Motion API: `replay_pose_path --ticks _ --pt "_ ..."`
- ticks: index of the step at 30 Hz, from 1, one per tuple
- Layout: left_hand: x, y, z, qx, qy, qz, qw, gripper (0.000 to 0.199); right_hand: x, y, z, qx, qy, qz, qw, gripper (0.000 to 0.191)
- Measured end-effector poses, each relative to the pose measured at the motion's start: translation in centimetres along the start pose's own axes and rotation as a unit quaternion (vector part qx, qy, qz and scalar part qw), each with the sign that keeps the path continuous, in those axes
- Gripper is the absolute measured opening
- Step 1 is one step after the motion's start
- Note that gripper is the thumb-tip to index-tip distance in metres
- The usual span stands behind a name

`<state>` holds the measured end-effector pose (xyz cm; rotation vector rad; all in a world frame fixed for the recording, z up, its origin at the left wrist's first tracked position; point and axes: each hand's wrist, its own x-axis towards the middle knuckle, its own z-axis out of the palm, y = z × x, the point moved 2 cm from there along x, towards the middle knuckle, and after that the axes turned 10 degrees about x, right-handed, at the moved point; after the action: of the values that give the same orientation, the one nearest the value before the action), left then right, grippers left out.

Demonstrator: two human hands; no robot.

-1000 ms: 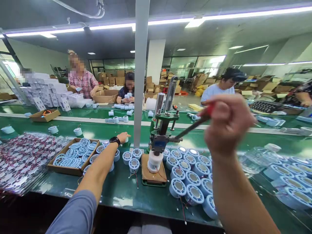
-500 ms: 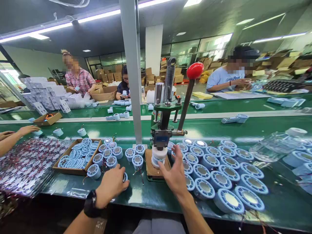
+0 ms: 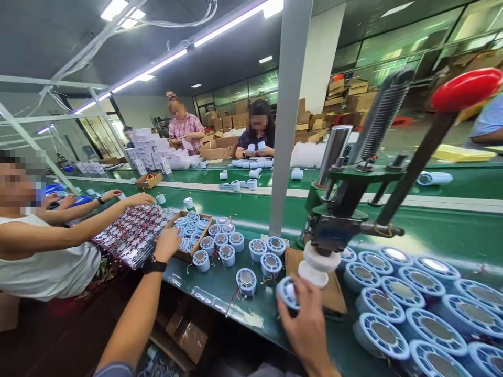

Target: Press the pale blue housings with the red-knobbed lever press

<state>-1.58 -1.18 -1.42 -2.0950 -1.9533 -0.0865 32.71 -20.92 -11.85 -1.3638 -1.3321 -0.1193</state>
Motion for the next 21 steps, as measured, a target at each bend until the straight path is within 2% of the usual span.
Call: replay_pose_path --ticks 2,3,7,11,14,18,21 --pt "1.6 -1.9 0.9 0.017 -0.025 -0.009 1.000 0.027 -0.8 -0.7 1.6 -0.020 -0.104 -0.081 0.991 0.038" --pt "2.2 -2.4 1.3 0.025 -0.031 -0.014 0.999 0.029 -0.8 -0.8 2.3 -0.036 -0.136 -0.109 0.984 0.036" --pt "3.8 -2.5 2.8 0.050 -0.052 -0.029 0.997 0.033 1.1 -0.1 4.1 -0.090 -0.197 -0.168 0.962 0.043" --pt "4.4 -1.9 3.3 0.046 -0.055 -0.037 0.997 0.025 2.5 -0.6 4.5 -0.108 -0.219 -0.163 0.956 0.055" --pt "4.3 -1.7 2.8 0.032 -0.028 -0.048 0.998 0.027 1.8 -2.7 5.4 -0.081 -0.235 -0.169 0.954 0.053" --pt "4.0 -1.8 1.3 0.016 0.025 -0.060 0.998 0.030 -0.4 -5.5 6.7 -0.025 -0.297 -0.193 0.935 0.050" --pt "2.1 -1.1 -0.6 -0.003 0.088 -0.064 0.994 0.029 -1.7 -5.9 5.1 0.019 -0.332 -0.174 0.927 0.049"
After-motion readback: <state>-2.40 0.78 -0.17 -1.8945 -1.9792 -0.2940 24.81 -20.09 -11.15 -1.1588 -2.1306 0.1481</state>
